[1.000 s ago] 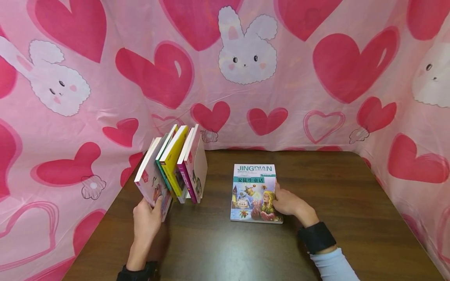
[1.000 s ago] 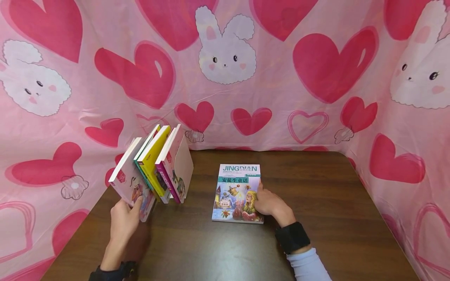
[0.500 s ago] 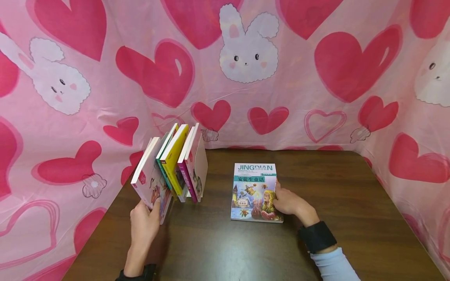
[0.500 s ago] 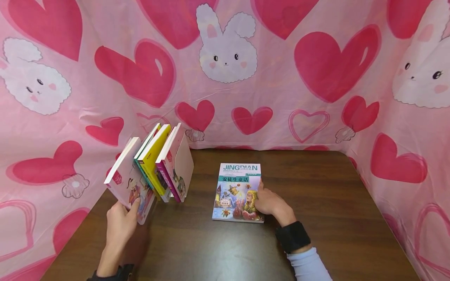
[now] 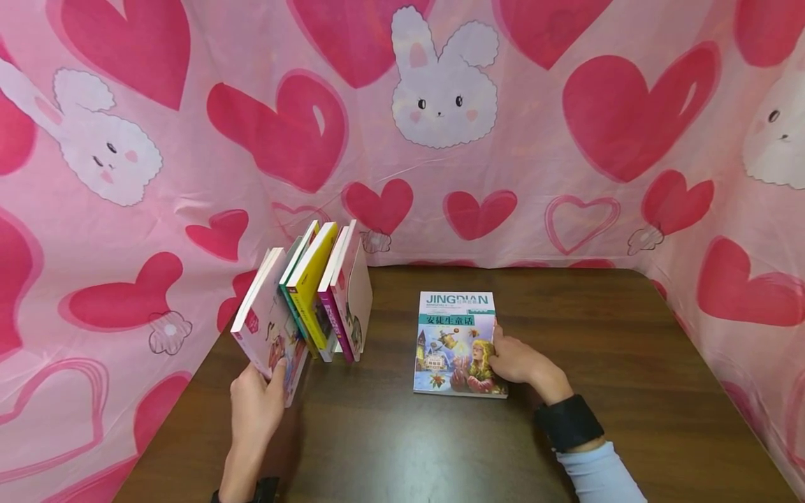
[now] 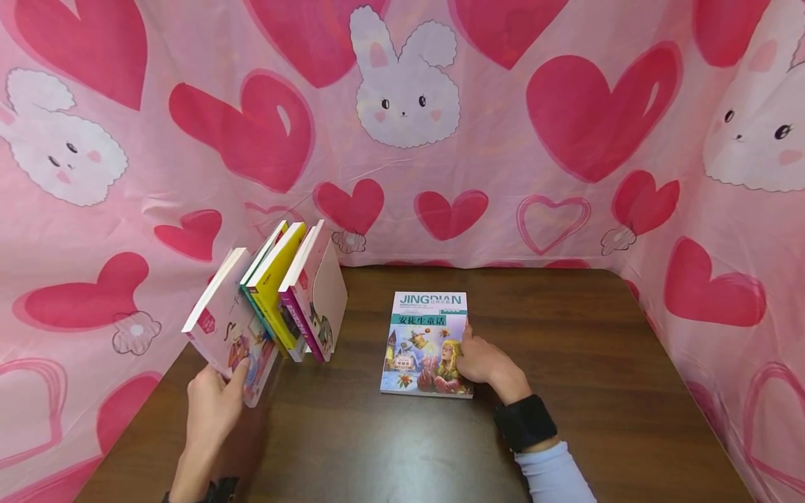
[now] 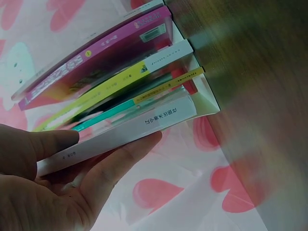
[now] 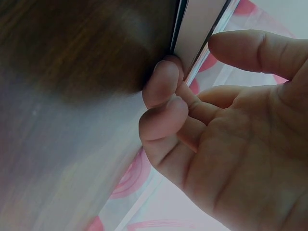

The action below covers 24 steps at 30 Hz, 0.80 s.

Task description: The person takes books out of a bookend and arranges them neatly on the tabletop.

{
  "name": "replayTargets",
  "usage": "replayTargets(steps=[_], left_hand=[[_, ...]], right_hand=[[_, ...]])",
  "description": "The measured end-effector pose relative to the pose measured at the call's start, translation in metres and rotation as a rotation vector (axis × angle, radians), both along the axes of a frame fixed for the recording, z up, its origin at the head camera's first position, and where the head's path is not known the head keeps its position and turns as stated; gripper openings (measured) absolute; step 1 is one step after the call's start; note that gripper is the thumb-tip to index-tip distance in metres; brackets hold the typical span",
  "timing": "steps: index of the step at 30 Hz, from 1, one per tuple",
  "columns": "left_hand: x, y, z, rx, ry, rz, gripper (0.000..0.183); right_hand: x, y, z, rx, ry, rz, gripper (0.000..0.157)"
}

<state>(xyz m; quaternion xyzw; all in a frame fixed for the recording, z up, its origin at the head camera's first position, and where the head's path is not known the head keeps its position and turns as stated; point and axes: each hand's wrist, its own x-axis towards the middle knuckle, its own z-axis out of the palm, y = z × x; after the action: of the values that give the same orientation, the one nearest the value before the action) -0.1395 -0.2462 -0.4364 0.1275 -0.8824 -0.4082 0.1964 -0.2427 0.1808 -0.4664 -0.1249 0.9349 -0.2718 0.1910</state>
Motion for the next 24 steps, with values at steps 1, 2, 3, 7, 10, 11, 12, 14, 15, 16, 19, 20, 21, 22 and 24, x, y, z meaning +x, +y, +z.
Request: replayTargets(steps=[1, 2, 3, 7, 10, 11, 12, 14, 15, 16, 19, 20, 21, 22, 24], left_hand=[[0.001, 0.0, 0.001, 0.002, -0.004, 0.0, 0.044], [0.002, 0.0, 0.001, 0.004, -0.008, 0.003, 0.043], [0.003, 0.0, 0.001, 0.004, -0.008, 0.004, 0.043], [0.007, 0.001, 0.002, -0.004, 0.001, 0.004, 0.042], [0.009, 0.001, 0.003, -0.008, 0.002, 0.003, 0.042], [0.01, 0.001, 0.004, -0.009, 0.001, 0.004, 0.042], [0.01, 0.001, 0.005, -0.01, -0.002, 0.005, 0.042], [0.012, 0.001, 0.006, -0.008, -0.015, 0.005, 0.043], [0.013, 0.001, 0.007, -0.014, -0.014, 0.009, 0.043], [0.014, 0.001, 0.008, -0.019, -0.013, 0.015, 0.043], [0.017, 0.003, 0.008, -0.032, -0.003, 0.034, 0.04], [0.018, 0.003, 0.008, -0.037, 0.004, 0.04, 0.039], [0.018, 0.004, 0.008, -0.041, 0.013, 0.047, 0.038], [0.019, 0.005, 0.008, -0.041, 0.016, 0.048, 0.038], [0.019, 0.006, 0.008, -0.042, 0.019, 0.048, 0.038]], right_hand=[[0.0, 0.0, 0.0, -0.002, -0.005, -0.002, 0.077], [0.0, 0.0, 0.0, -0.001, -0.004, 0.001, 0.077], [0.0, 0.0, 0.0, -0.001, -0.008, 0.0, 0.077], [0.001, 0.0, 0.0, -0.001, -0.005, 0.004, 0.077], [0.002, 0.0, 0.0, -0.006, -0.002, 0.005, 0.077], [0.002, 0.0, -0.001, -0.009, -0.002, 0.005, 0.077], [0.002, 0.0, -0.001, -0.011, -0.003, 0.005, 0.077], [0.002, 0.0, -0.001, -0.015, -0.007, 0.002, 0.078], [0.002, -0.001, -0.001, -0.017, -0.01, 0.0, 0.078], [0.001, -0.001, -0.002, -0.016, -0.011, 0.0, 0.078], [0.001, -0.001, -0.002, -0.011, -0.016, 0.001, 0.078], [0.001, -0.001, -0.002, -0.008, -0.015, 0.001, 0.078], [0.0, -0.001, -0.002, -0.005, -0.011, 0.003, 0.078], [0.0, 0.0, -0.002, -0.001, -0.009, 0.004, 0.078], [-0.001, 0.0, -0.001, 0.002, -0.007, 0.006, 0.078]])
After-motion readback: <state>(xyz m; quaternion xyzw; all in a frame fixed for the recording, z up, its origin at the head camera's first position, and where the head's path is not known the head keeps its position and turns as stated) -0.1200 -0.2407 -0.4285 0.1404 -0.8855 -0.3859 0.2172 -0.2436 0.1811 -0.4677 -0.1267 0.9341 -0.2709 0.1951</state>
